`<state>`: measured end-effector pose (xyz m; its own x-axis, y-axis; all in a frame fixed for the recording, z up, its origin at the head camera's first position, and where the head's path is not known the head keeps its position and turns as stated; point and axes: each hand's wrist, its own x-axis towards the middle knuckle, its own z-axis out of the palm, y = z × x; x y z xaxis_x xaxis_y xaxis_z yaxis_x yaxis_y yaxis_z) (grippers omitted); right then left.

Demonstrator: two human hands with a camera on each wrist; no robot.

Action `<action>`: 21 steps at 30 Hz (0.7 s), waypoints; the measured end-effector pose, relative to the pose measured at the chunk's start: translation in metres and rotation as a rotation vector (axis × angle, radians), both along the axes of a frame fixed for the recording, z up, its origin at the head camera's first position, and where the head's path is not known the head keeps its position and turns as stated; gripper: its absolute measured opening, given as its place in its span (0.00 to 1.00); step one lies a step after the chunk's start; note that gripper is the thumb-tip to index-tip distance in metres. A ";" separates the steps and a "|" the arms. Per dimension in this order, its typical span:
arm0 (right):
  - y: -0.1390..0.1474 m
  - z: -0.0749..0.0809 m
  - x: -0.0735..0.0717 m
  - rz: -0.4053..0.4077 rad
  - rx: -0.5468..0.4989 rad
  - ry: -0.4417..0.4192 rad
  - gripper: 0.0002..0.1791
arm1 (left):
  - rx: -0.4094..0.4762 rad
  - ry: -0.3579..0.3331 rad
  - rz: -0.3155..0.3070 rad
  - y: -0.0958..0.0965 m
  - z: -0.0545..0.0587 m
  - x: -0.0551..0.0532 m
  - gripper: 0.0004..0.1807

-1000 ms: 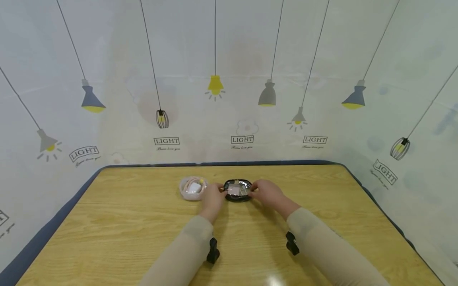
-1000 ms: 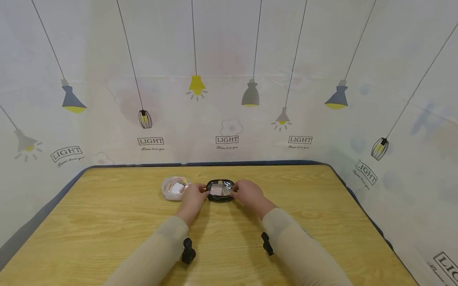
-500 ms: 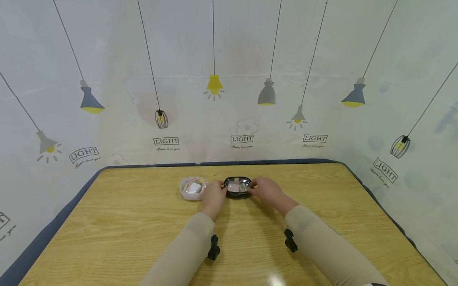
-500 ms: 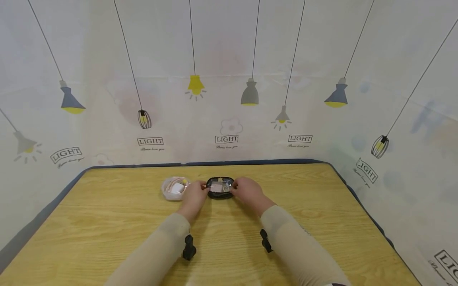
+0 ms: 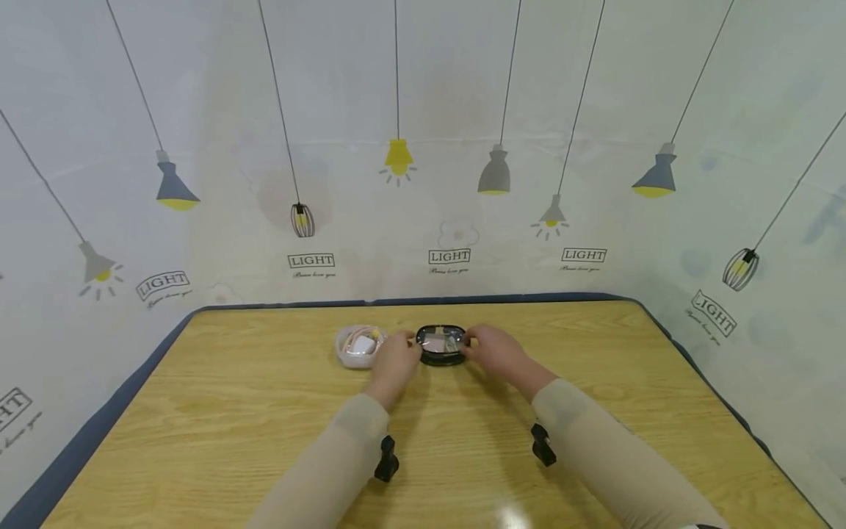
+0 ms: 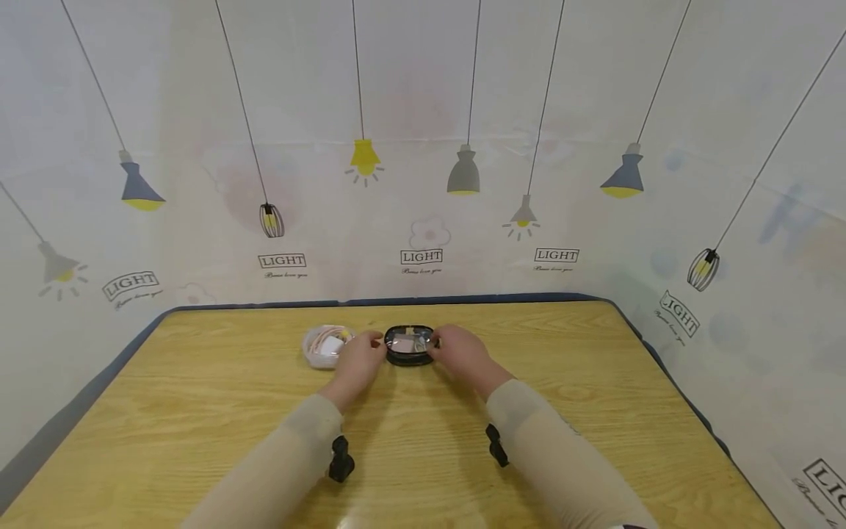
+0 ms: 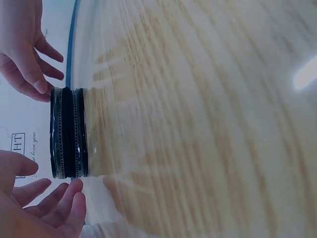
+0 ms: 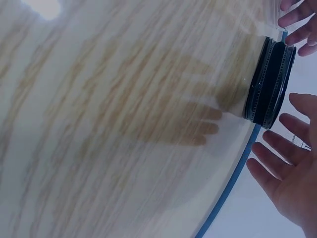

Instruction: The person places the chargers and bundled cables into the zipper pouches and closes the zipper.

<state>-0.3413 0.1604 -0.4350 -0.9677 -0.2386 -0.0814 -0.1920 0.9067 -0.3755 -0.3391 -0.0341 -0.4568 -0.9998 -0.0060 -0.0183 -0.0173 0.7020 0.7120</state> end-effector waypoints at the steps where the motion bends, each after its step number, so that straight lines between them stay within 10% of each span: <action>1: 0.000 0.000 0.000 0.006 0.007 0.005 0.17 | 0.008 -0.002 -0.004 -0.001 0.000 0.000 0.21; 21: 0.009 0.004 0.038 0.170 0.025 0.190 0.20 | 0.039 0.121 -0.241 -0.040 0.017 0.043 0.20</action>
